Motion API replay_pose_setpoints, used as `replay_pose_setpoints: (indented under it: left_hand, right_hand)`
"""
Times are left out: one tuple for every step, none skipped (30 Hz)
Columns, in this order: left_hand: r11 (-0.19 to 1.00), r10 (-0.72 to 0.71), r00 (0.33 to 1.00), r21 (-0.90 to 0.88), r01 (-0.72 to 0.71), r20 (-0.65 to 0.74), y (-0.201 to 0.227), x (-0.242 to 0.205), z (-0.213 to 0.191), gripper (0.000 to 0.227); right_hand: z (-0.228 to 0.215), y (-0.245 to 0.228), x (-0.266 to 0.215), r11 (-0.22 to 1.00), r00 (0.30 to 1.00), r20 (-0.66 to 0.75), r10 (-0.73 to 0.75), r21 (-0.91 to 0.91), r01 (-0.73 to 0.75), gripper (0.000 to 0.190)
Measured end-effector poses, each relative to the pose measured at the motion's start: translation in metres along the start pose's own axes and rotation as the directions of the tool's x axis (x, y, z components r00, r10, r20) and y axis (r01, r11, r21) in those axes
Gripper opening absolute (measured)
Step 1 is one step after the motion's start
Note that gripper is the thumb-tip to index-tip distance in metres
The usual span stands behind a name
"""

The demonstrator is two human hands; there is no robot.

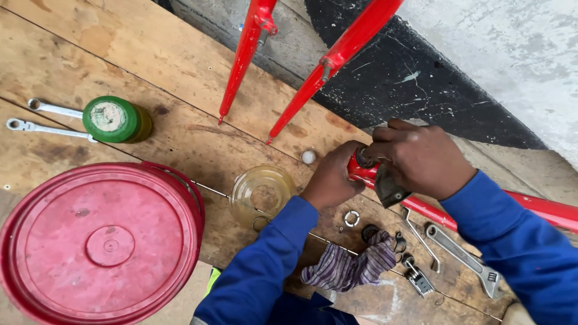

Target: The person pours liquid from a white plastic container into a small cap and then uses a dark cloth to wipe the inside of the red bicycle frame's head tube. The person repeatedly wipes the interior surface of the tube with the cloth.

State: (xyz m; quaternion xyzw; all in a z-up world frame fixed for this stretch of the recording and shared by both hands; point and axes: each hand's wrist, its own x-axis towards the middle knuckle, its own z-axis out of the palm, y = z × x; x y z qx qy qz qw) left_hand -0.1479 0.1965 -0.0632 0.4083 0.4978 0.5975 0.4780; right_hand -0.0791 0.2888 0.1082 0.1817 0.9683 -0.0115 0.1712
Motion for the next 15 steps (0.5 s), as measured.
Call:
replay_pose_setpoints:
  left_hand:
    - [0.996, -0.046, 0.999, 0.073, 0.045, 0.002, -0.001, 0.004, 0.001, 0.058]
    - [0.985, -0.092, 0.996, 0.144, 0.091, 0.001, -0.002, 0.006, 0.003, 0.057]
    - [0.985, -0.096, 0.995, 0.141, 0.094, 0.002, -0.005, 0.004, 0.004, 0.057]
    - [0.984, -0.092, 0.996, 0.150, 0.094, -0.020, -0.008, 0.006, 0.006, 0.051]
    - [0.983, -0.088, 0.995, 0.159, 0.094, -0.042, -0.010, 0.008, 0.008, 0.045]
    - [0.984, -0.086, 0.995, 0.155, 0.092, -0.044, -0.012, 0.009, 0.010, 0.045]
    - [0.985, -0.063, 0.995, 0.154, 0.074, -0.074, -0.015, 0.010, 0.012, 0.043]
    - [0.986, -0.043, 0.993, 0.155, 0.059, -0.108, -0.017, 0.010, 0.013, 0.040]
    - [0.986, -0.045, 0.993, 0.153, 0.062, -0.114, -0.007, 0.005, 0.011, 0.040]
    - [0.992, -0.047, 0.992, 0.115, 0.061, -0.117, 0.003, 0.003, 0.008, 0.037]
    - [0.995, -0.050, 0.991, 0.076, 0.059, -0.121, 0.013, 0.002, 0.005, 0.035]
    - [0.996, -0.050, 0.991, 0.073, 0.059, -0.121, 0.011, 0.002, 0.005, 0.035]
    - [0.996, -0.046, 0.992, 0.068, 0.054, -0.118, 0.009, 0.002, 0.005, 0.034]
    - [0.997, -0.041, 0.992, 0.064, 0.048, -0.118, 0.007, 0.003, 0.005, 0.033]
    - [0.997, -0.040, 0.992, 0.061, 0.048, -0.122, 0.006, 0.005, 0.006, 0.033]
  right_hand:
    - [-0.004, -0.001, 0.002, 0.999, 0.998, 0.057, -0.019, -0.046, 0.021, 0.011]
    - [-0.009, -0.004, 0.003, 0.995, 0.993, 0.116, -0.034, -0.089, 0.044, 0.014]
    - [0.000, -0.003, 0.002, 0.995, 0.992, 0.120, -0.033, -0.087, 0.044, 0.014]
    - [0.007, 0.000, 0.002, 0.990, 0.989, 0.141, -0.041, -0.131, 0.060, 0.013]
    - [0.014, 0.002, 0.002, 0.982, 0.985, 0.163, -0.047, -0.175, 0.076, 0.016]
    - [0.019, 0.004, 0.000, 0.981, 0.985, 0.166, -0.048, -0.179, 0.078, 0.016]
    - [0.025, 0.005, -0.002, 0.996, 0.988, 0.155, 0.007, -0.093, 0.007, 0.017]
    - [0.030, 0.005, -0.003, 0.998, 0.987, 0.149, 0.058, -0.002, -0.059, 0.019]
    - [0.031, 0.002, -0.004, 0.999, 0.987, 0.152, 0.053, -0.003, -0.053, 0.019]
    - [0.032, 0.002, -0.004, 0.954, 0.978, 0.149, 0.143, 0.241, -0.176, 0.015]
    - [0.032, 0.001, -0.004, 0.837, 0.959, 0.169, 0.229, 0.469, -0.282, 0.013]
    - [0.035, 0.001, -0.006, 0.838, 0.958, 0.171, 0.229, 0.466, -0.283, 0.013]
    - [0.038, 0.001, -0.008, 0.783, 0.927, 0.198, 0.317, 0.498, -0.374, 0.014]
    - [0.040, 0.001, -0.010, 0.719, 0.889, 0.227, 0.398, 0.525, -0.456, 0.016]
    - [0.035, 0.001, -0.008, 0.722, 0.890, 0.228, 0.396, 0.522, -0.455, 0.016]
